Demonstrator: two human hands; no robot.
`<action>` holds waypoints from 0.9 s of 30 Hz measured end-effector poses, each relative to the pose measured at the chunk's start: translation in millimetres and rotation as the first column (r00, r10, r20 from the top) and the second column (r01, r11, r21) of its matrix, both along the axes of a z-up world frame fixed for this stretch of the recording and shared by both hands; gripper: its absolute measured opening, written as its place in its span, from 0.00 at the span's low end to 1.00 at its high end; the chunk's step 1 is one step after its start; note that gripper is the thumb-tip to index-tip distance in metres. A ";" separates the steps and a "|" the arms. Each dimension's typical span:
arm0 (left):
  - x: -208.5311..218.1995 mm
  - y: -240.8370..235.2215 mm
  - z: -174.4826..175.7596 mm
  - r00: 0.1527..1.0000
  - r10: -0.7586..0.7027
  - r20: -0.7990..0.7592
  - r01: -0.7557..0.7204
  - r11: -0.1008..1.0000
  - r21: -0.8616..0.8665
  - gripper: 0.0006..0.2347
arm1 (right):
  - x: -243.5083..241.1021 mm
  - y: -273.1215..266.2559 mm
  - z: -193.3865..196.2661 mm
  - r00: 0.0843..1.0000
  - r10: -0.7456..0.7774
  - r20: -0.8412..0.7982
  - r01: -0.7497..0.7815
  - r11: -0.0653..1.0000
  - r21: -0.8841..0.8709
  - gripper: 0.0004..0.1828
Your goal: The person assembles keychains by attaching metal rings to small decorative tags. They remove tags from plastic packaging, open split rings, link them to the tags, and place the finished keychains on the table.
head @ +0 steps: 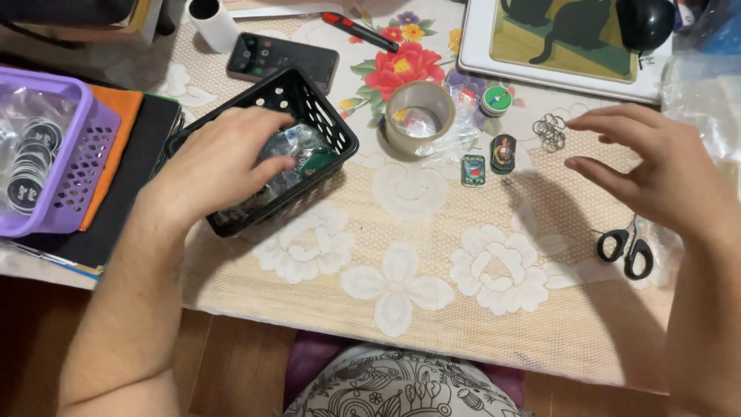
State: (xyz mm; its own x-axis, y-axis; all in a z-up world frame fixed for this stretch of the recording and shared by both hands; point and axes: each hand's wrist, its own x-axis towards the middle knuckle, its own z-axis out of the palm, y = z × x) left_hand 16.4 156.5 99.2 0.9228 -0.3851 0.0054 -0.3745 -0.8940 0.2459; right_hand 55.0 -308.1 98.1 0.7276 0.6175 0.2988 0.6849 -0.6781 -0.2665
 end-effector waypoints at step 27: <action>17.7 -18.6 31.2 0.967 0.140 -0.214 -0.246 0.739 -0.627 0.07 | -37.5 79.8 3.2 0.975 0.142 -0.169 -0.085 0.948 0.305 0.22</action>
State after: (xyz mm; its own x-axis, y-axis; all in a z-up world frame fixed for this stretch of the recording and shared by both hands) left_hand 34.1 137.9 130.4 0.9872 -0.1516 0.0487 -0.1253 -0.5511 0.8250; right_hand 17.5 -228.3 101.2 0.7179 0.6045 0.3454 0.6715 -0.4703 -0.5726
